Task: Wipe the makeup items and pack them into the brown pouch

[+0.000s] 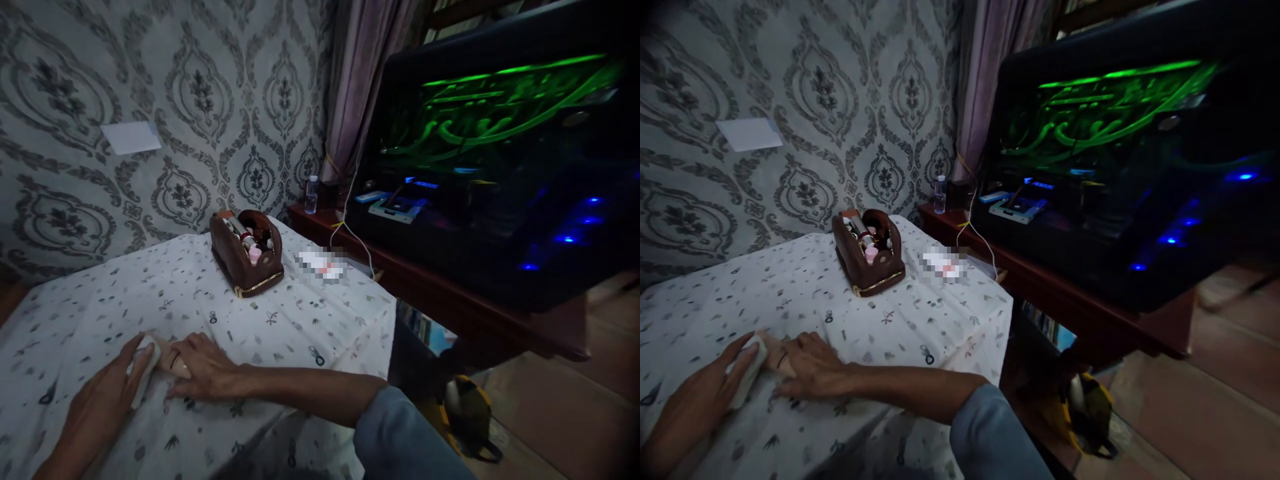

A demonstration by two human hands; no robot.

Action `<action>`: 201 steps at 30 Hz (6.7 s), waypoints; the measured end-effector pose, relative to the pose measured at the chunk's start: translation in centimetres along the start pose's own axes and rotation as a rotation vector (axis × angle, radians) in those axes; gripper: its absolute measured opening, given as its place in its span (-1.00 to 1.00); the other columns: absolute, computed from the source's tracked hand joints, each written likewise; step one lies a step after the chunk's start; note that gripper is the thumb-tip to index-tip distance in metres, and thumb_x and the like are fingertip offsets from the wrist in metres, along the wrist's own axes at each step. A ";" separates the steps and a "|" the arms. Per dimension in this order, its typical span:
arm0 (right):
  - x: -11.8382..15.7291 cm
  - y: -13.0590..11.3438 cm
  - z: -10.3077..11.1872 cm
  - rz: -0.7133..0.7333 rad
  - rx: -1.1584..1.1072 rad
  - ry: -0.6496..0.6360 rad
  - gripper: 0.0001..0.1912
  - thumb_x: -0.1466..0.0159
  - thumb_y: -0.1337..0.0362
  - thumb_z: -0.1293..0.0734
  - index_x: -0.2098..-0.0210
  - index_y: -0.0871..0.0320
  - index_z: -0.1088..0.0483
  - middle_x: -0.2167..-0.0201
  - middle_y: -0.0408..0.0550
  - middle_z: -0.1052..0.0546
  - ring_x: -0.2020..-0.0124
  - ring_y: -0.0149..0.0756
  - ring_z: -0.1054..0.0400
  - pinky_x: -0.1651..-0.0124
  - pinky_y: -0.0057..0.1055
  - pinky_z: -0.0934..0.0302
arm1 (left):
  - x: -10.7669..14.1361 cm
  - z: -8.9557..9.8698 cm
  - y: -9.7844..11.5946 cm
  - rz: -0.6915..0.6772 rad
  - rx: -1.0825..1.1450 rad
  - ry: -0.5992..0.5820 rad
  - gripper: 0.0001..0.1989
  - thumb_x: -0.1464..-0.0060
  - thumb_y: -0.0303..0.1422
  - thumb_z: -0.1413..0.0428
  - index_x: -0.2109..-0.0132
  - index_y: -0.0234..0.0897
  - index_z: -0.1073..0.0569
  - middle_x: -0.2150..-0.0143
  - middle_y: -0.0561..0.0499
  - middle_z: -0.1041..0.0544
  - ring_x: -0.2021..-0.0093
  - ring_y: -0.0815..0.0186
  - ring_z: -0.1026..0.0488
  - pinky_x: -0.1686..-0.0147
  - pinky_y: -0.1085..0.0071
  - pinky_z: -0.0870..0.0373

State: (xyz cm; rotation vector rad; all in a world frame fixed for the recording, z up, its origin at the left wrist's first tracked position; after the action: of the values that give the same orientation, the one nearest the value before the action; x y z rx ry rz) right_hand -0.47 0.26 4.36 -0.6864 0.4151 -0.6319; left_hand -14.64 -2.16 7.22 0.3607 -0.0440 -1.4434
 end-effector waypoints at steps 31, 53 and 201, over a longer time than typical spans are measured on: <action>1.5 3.0 3.4 -0.040 -0.124 0.280 -0.82 -0.06 0.33 -0.39 0.31 0.14 -0.41 0.26 -0.06 -0.43 0.37 -0.31 -0.35 0.26 -0.35 -0.32 | -2.0 -2.0 0.2 -0.184 -0.026 0.192 -0.67 -0.36 -0.35 0.15 0.22 -0.30 -0.48 0.23 -0.09 -0.51 0.14 0.17 -0.37 0.14 0.22 -0.26; 1.6 3.9 3.2 -0.094 -0.239 0.275 -0.73 -0.12 0.30 -0.35 0.15 0.11 -0.41 0.41 -0.15 -0.49 0.39 -0.28 -0.37 0.29 -0.37 -0.28 | -1.6 -1.2 0.0 -0.230 -0.061 0.278 -0.70 -0.36 -0.40 0.16 0.21 -0.28 -0.46 0.25 -0.09 -0.47 0.19 0.17 -0.34 0.13 0.22 -0.32; -0.1 7.7 5.0 -0.129 -0.459 0.178 -0.67 -0.19 -0.01 -0.30 0.39 0.16 -0.37 0.49 -0.13 -0.45 0.43 -0.33 -0.29 0.36 -0.43 -0.16 | -2.6 -4.0 11.8 -0.780 -0.202 -0.012 -0.46 -0.25 -0.06 -0.02 -0.20 -0.34 -0.20 0.00 -0.20 -0.44 0.00 0.05 -0.36 0.01 0.19 -0.24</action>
State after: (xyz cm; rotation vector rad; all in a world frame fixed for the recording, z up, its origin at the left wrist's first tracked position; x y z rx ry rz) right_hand 5.28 7.27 2.56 -1.1046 0.6972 -0.7309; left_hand -2.65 2.26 7.08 0.2039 0.2584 -2.1987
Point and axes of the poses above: each hand's wrist, its own x-axis away from the middle knuckle, its own z-axis out of the back of the hand, y = z × x, the point moved 10 cm from there along -x, towards the middle knuckle
